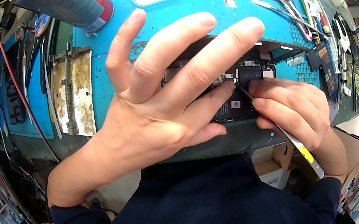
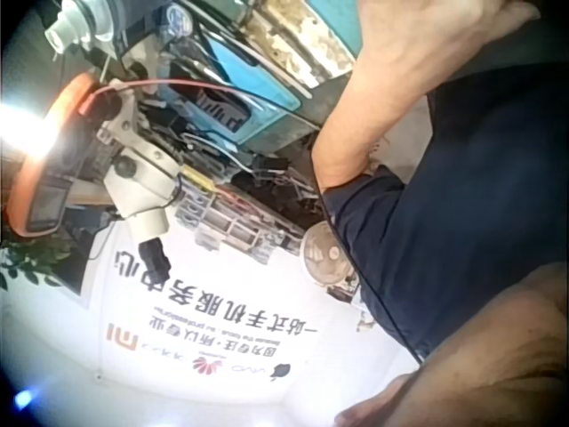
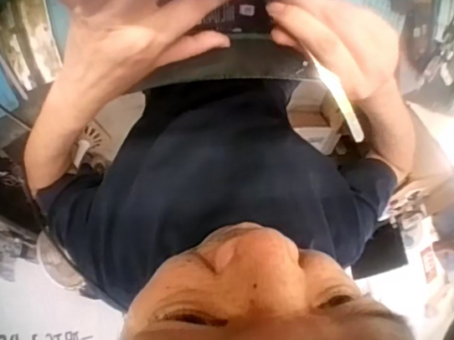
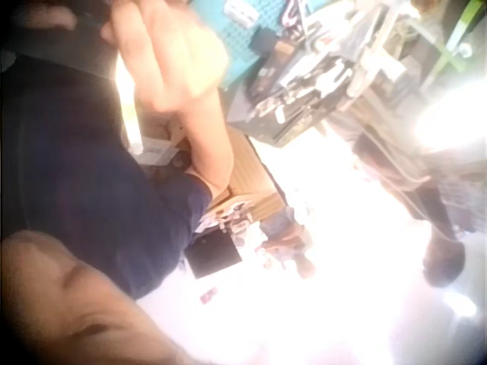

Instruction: The person uses tweezers to carefully manipulate and connect internal ribbon cables and components within a disassembled smartphone. They repeatedly lift the screen assembly to access the motherboard and battery area, ensuring connections are secure before closing the device.

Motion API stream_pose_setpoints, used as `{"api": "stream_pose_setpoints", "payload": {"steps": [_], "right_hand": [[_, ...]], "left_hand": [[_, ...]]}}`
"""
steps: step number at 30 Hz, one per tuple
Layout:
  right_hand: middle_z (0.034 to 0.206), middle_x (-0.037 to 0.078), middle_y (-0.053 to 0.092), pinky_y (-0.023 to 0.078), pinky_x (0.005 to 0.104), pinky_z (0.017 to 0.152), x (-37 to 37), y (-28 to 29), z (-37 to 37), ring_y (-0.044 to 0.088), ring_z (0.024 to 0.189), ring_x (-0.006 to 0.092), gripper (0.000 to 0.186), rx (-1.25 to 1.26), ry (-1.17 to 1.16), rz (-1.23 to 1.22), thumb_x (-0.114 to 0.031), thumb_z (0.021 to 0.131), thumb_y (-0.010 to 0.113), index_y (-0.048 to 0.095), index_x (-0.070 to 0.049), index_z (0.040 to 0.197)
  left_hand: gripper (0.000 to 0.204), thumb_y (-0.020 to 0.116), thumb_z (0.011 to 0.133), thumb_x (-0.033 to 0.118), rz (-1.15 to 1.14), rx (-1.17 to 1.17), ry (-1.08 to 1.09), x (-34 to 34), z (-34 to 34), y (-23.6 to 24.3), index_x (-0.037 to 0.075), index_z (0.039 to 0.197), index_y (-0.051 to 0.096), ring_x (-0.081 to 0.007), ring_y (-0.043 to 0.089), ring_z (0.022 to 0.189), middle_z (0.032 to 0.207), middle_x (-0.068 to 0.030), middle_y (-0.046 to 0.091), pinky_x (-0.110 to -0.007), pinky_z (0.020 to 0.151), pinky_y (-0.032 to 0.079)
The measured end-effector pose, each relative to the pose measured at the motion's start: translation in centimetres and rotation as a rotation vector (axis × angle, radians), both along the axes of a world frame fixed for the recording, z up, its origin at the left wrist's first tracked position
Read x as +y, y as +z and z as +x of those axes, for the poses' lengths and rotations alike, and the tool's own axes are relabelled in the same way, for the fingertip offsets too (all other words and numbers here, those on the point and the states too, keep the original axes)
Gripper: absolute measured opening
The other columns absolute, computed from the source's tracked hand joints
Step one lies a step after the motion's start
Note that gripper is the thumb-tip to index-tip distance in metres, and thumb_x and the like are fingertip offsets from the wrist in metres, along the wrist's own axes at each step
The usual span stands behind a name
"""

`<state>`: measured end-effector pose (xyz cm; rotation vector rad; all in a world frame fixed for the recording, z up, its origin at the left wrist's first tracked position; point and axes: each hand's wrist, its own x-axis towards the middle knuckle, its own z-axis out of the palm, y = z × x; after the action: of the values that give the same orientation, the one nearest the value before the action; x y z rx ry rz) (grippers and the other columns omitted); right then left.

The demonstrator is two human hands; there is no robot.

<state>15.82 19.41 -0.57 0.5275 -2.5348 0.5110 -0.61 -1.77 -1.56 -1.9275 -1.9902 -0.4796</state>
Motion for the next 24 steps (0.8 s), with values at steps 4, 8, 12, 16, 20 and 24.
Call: {"api": "stream_pose_setpoints", "payload": {"steps": [4,8,12,16,20,24], "right_hand": [[0.091,0.019,0.075,0.061,0.0318,0.066,0.14,0.10,-0.10,0.077,0.080,0.0275,0.022,0.011,0.024,0.038,-0.010,0.086,0.080,0.072,0.006,0.099],[0.091,0.018,0.075,0.062,0.0324,0.067,0.08,0.16,-0.05,0.077,0.080,0.0276,0.022,0.013,0.023,0.037,-0.009,0.085,0.080,0.072,0.006,0.099],[0.092,0.018,0.075,0.062,0.0325,0.068,-0.02,0.22,-0.01,0.077,0.082,0.0278,0.022,0.009,0.020,0.069,-0.010,0.085,0.079,0.072,0.006,0.099],[0.092,0.018,0.075,0.062,0.0323,0.068,-0.05,-0.13,0.10,0.077,0.082,0.0280,0.022,0.037,0.016,0.077,-0.011,0.086,0.079,0.072,0.005,0.099],[0.093,0.018,0.075,0.062,0.0324,0.069,-0.11,-0.28,0.21,0.077,0.083,0.0282,0.021,0.043,0.007,0.084,-0.011,0.087,0.078,0.072,0.005,0.098],[0.093,0.018,0.075,0.062,0.0326,0.069,-0.21,-0.29,0.22,0.077,0.084,0.0286,0.019,0.045,0.002,0.078,-0.011,0.087,0.077,0.072,0.005,0.097]], "left_hand": [[0.048,0.056,0.093,0.062,-0.002,0.027,-0.013,0.05,-0.21,-0.02,0.023,0.105,0.082,-0.0329,0.041,0.140,0.152,-0.0123,0.057,-0.057,0.124,0.018],[0.048,0.055,0.094,0.062,-0.002,0.048,-0.026,-0.05,-0.43,0.05,0.023,0.106,0.082,-0.0324,0.042,0.140,0.152,-0.0117,0.057,-0.057,0.124,0.018],[0.049,0.054,0.095,0.063,0.012,0.049,-0.013,0.05,-0.28,-0.19,0.024,0.106,0.082,-0.0321,0.041,0.140,0.153,-0.0110,0.057,-0.057,0.124,0.018],[0.049,0.053,0.096,0.063,-0.006,0.062,-0.018,-0.03,-0.35,-0.04,0.025,0.107,0.082,-0.0320,0.041,0.140,0.153,-0.0108,0.057,-0.057,0.124,0.018],[0.049,0.053,0.097,0.062,-0.005,0.077,-0.025,-0.01,-0.45,-0.05,0.025,0.109,0.082,-0.0323,0.041,0.140,0.152,-0.0108,0.057,-0.057,0.124,0.019],[0.049,0.053,0.097,0.063,0.001,0.069,-0.016,0.11,-0.29,-0.02,0.025,0.110,0.082,-0.0331,0.040,0.141,0.153,-0.0109,0.057,-0.057,0.124,0.019]]}}
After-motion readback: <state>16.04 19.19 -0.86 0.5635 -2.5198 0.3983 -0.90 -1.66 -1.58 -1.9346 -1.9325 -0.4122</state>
